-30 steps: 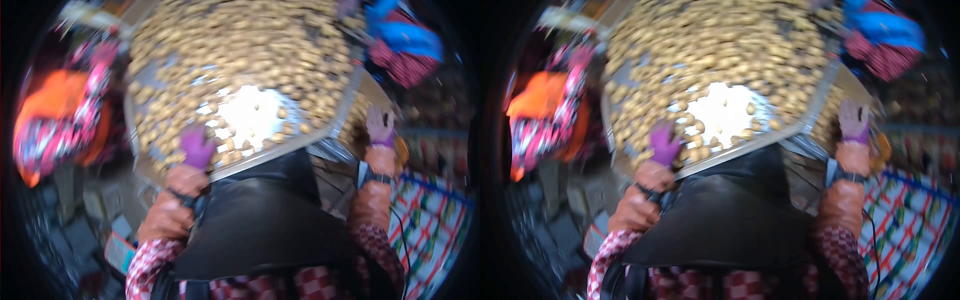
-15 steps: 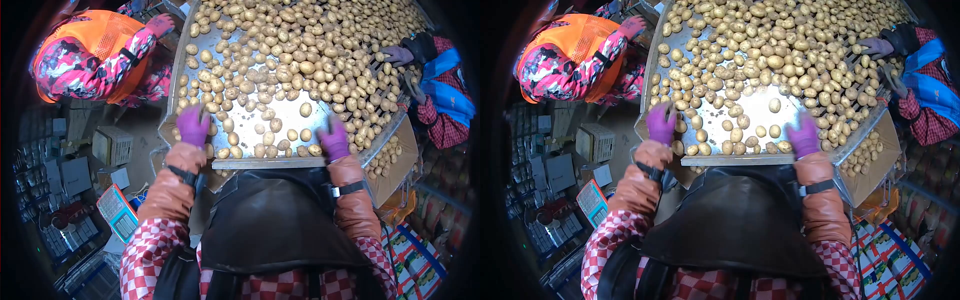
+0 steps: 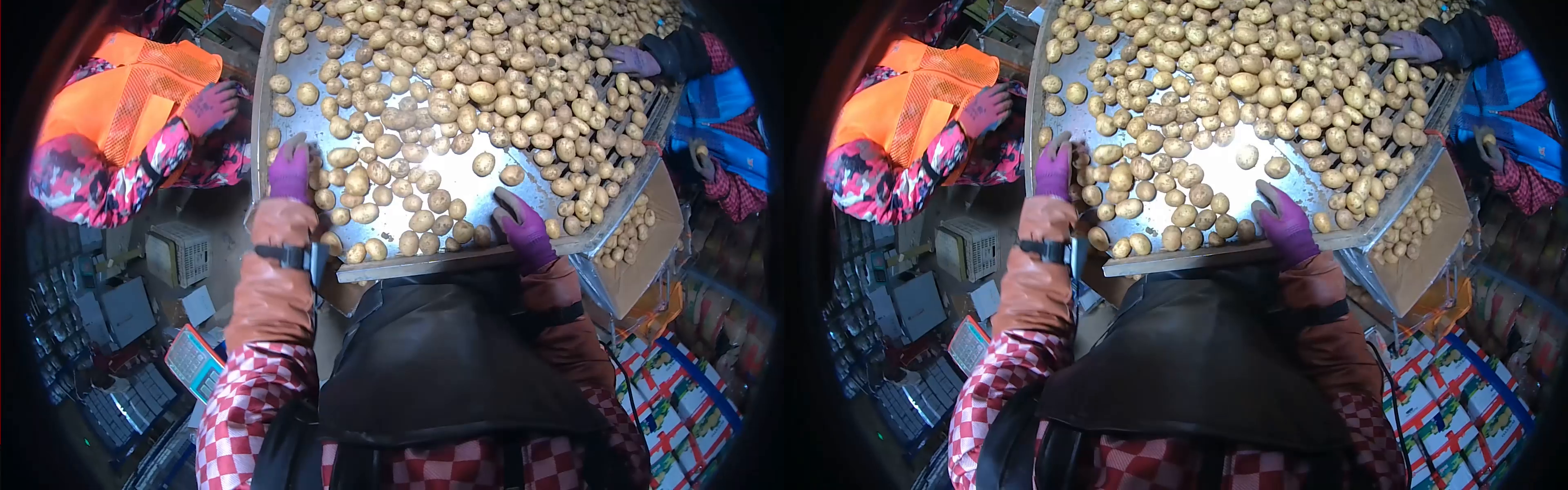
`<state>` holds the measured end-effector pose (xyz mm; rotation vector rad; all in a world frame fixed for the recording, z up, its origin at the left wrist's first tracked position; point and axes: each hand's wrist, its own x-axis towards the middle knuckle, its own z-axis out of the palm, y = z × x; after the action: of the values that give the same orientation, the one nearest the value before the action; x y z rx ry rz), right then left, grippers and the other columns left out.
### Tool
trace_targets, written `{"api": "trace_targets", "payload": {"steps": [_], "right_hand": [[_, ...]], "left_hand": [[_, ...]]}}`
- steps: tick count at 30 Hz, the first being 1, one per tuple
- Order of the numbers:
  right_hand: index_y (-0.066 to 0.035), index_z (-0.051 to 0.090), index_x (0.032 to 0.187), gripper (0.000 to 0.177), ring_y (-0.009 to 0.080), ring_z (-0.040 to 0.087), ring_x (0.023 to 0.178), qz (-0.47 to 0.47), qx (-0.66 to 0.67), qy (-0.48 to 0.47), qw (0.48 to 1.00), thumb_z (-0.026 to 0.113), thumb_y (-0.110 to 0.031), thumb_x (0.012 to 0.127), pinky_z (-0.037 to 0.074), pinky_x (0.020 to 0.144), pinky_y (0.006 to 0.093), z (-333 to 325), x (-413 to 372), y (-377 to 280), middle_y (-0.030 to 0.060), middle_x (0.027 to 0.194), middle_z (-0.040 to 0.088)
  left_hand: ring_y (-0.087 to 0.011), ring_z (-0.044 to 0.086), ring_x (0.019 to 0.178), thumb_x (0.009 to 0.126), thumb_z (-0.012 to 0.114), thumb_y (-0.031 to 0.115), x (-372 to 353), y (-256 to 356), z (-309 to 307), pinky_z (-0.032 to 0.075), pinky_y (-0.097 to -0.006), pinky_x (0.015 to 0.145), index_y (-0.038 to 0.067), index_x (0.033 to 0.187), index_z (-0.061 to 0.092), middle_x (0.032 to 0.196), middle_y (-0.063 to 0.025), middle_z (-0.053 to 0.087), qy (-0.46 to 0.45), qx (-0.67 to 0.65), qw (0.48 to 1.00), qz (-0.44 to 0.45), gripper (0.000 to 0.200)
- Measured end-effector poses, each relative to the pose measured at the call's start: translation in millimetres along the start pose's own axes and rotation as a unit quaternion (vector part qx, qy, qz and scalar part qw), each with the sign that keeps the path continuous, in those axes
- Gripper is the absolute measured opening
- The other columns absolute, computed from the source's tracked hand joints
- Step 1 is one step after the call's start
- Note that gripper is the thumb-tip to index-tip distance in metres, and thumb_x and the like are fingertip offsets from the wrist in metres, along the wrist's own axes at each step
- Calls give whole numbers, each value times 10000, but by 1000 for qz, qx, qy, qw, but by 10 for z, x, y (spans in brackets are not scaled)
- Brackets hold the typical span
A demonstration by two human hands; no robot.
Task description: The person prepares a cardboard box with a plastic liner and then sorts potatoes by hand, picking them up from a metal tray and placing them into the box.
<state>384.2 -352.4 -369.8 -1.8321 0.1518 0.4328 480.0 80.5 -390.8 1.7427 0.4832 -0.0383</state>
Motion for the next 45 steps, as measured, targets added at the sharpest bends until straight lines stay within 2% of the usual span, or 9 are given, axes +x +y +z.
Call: {"api": "trace_targets", "payload": {"steps": [4,7,18,26,30,32,36,40,45], "right_hand": [[-12,515,1347,500,174,557,1135,18,76,-6,997,646,-114,875,451,955,283,15,-47,-50,114,1278,585],[-16,529,1335,491,184,568,1129,-4,45,-24,999,652,-131,875,454,957,293,117,-23,-92,122,1267,592],[-41,576,1281,434,259,601,1131,-101,-71,-42,991,648,-192,881,457,978,340,351,-111,-429,169,1212,625],[-58,572,1296,408,202,588,1133,-101,28,-135,985,612,-96,893,444,992,321,584,-121,-263,120,1210,633],[-110,519,1353,446,212,594,1108,-14,272,-109,956,595,-255,938,473,961,357,356,-193,-175,107,1264,589],[-130,469,1388,498,230,598,1091,162,545,-138,811,572,-356,956,491,942,382,207,-319,-369,107,1304,557],[-131,486,1334,539,223,613,1058,219,611,-96,755,500,-522,963,533,872,387,393,-348,-374,99,1280,566],[-57,543,1235,412,210,639,1012,112,653,-66,746,521,-384,985,538,868,363,131,-517,-179,96,1152,639],[-57,522,1265,477,249,618,988,13,761,45,647,513,-430,968,522,889,391,-655,-824,40,118,1189,610]], "left_hand": [[-299,598,1082,841,631,214,-568,110,307,505,-380,891,165,1279,567,1193,-158,611,-30,300,929,212,446],[-397,432,1256,677,768,281,-611,241,599,461,-502,964,208,1284,555,1424,-169,380,-85,623,771,99,648],[-452,578,1032,564,796,336,-314,246,594,518,-498,870,188,1266,543,1242,-263,458,-185,659,726,59,761],[-462,526,1148,554,831,329,317,-191,433,487,-475,926,150,1240,525,1250,-266,494,-218,591,769,107,771],[-402,551,1085,573,820,265,-410,34,615,489,-451,911,83,1205,557,1168,-236,566,0,469,865,179,708],[-328,563,1091,590,796,197,-640,-40,691,496,-424,897,61,1213,563,1167,-193,565,-126,303,918,222,679],[-364,592,1075,608,812,210,-1625,764,1583,495,-450,927,125,1238,586,1215,-228,552,-392,205,854,273,675],[-465,478,1245,570,846,294,-1831,860,2129,432,-454,1017,136,1241,593,1443,-339,332,-476,225,797,297,734],[-248,503,1234,697,804,97,-1930,933,2394,440,-378,1004,69,1380,427,1356,-157,450,-540,-112,826,113,780]]}}
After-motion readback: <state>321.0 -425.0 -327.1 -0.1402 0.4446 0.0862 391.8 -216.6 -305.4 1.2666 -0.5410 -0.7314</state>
